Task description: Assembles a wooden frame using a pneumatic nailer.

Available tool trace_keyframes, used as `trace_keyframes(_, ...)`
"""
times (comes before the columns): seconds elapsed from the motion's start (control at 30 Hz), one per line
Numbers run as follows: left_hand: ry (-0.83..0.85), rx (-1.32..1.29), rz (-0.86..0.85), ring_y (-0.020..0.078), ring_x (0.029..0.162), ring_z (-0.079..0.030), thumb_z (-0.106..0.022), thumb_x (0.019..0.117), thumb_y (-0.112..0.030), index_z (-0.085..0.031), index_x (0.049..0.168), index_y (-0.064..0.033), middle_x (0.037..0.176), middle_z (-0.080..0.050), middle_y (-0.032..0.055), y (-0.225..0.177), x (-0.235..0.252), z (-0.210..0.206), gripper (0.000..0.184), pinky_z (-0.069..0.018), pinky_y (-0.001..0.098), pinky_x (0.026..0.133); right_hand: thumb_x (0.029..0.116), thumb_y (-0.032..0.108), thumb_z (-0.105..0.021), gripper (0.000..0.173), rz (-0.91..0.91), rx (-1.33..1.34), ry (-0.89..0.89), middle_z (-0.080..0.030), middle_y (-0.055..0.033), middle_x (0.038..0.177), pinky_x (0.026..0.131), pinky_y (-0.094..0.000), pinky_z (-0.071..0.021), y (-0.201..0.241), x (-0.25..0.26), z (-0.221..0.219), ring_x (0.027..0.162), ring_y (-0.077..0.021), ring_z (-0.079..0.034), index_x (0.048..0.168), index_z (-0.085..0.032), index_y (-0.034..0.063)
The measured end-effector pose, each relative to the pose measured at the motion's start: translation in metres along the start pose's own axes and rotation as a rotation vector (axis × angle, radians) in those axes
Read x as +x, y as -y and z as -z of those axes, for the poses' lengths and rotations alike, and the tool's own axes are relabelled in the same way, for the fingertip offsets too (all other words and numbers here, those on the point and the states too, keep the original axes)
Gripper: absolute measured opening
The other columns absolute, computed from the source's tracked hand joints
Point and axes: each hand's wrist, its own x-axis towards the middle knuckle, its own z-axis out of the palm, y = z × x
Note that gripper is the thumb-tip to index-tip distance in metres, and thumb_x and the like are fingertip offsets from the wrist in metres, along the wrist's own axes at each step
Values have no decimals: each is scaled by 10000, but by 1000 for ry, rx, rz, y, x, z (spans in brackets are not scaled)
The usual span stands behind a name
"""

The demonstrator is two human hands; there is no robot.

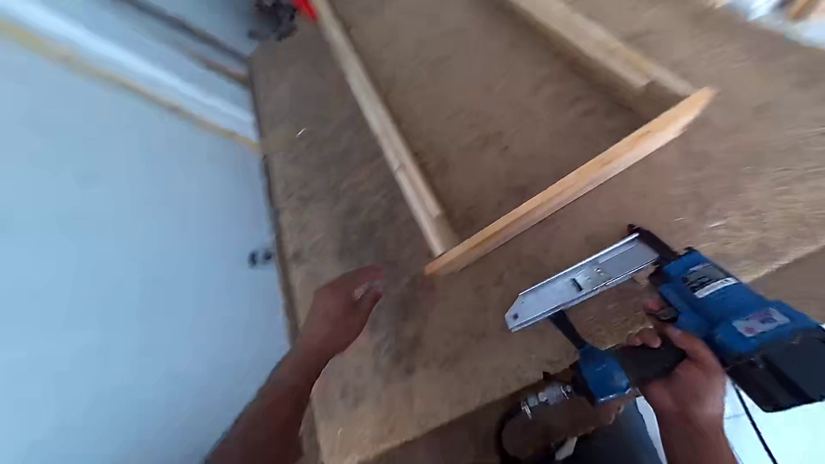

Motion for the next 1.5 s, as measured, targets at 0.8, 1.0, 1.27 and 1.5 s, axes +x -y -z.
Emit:
trace_keyframes(0.8, 334, 733, -901, 276, 1254, -611, -763, 903, -337, -761, 1083, -309, 1228, -717, -13, -9, 209, -56, 183, -321, 668, 1148, 935, 256, -632, 324, -93, -9, 63, -704, -200, 1130, 566, -345, -602, -222, -79, -19, 606, -189, -661, 1186, -685, 58)
trace_keyframes(1.0, 315, 699, -973, 291, 1207, -626, -801, 879, -346, -775, 1076, -301, 1262, -698, 12, 51, 184, -43, 203, -430, 612, 1050, 951, 269, -588, 338, -94, -21, 41, -695, -179, 1157, 536, -311, -586, -221, -79, -25, 588, -167, -643, 1217, -678, 82)
trace_keyframes(1.27, 302, 644, -947, 247, 1231, -626, -788, 892, -318, -786, 1071, -274, 1282, -699, -13, 61, 172, -46, 184, -423, 569, 1088, 886, 189, -711, 372, -194, 88, 167, -689, -222, 1182, 574, -348, -607, -264, -93, -35, 612, -198, -668, 1232, -688, 56)
trace_keyframes(1.5, 299, 696, -914, 239, 1240, -621, -792, 880, -427, -776, 1069, -242, 1264, -704, -1, 42, 178, -53, 265, -423, 560, 1079, 886, 186, -698, 403, -245, 65, 160, -672, -225, 1209, 577, -346, -597, -268, -87, -45, 610, -191, -651, 1270, -665, 65)
